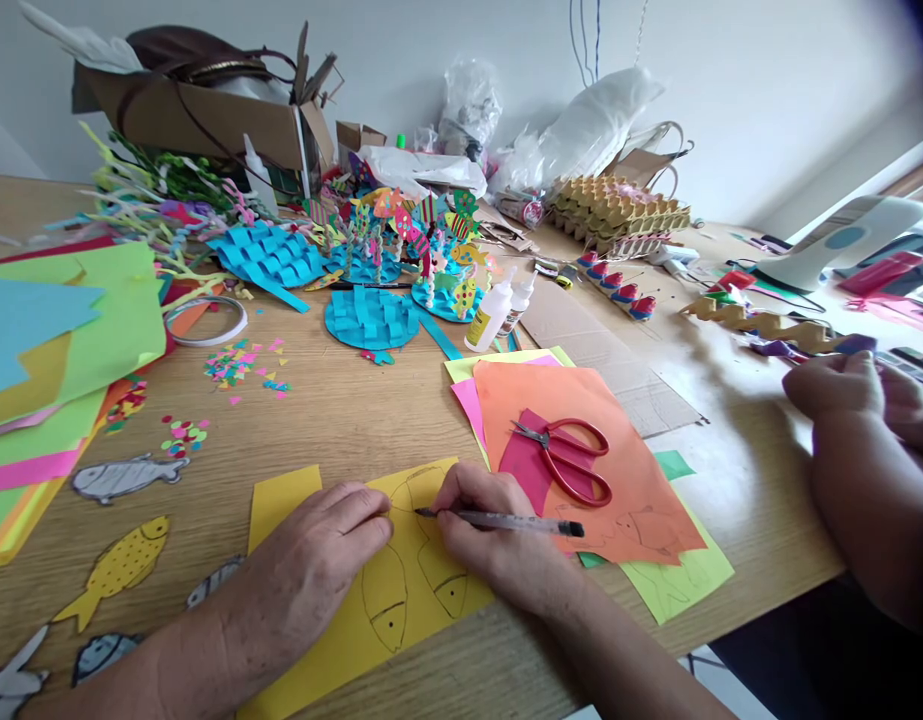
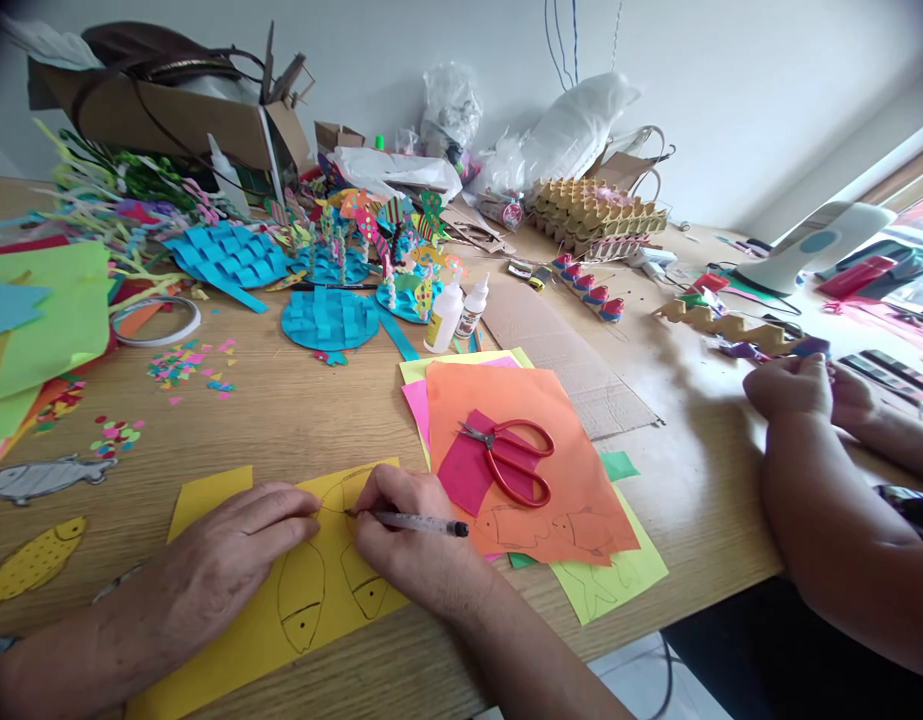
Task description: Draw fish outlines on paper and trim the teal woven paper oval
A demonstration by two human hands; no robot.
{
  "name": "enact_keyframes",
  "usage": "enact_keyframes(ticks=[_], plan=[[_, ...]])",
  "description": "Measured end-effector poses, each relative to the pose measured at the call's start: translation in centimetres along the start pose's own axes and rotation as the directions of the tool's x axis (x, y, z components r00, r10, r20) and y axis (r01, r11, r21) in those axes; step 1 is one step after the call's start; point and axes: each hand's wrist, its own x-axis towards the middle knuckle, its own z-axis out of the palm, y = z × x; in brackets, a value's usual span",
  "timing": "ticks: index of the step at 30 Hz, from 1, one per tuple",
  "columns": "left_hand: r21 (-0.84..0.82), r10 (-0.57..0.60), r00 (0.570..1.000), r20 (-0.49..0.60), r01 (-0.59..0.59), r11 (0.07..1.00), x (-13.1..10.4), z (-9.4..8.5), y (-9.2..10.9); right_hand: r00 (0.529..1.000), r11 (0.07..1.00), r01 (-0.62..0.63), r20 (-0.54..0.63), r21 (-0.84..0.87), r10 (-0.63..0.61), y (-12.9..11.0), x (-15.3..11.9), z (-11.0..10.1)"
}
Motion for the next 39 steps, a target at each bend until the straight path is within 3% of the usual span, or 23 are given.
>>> enact_keyframes(ticks=[5,11,29,39], plan=[[0.001,-0.003,1.0,-0.001,0.003,1.0,-0.05,-0.15,0.11,0.999,0.998,-0.025,-0.021,0.06,0.026,-0.21,-0.02,-0.16],[-0.003,0.002,1.0,0.002,-0.002,1.0,-0.12,-0.33,0.14,0.997,0.998,-0.061,-0.041,0.014,0.061,-0.05,0.35,0.19],[-0.024,-0.017,0.999,0.042,0.018,1.0,-0.44,-0.11,-0.04,0.998,0.998,-0.057,-0.026,-0.026,0.056,-0.2,0.36,0.23],[-0.029,-0.002,1.0,0.001,0.002,1.0,-0.48,0.06,-0.13,1.0,1.0,-0.021,0.004,0.005,0.021,-0.44,0.1,-0.22]])
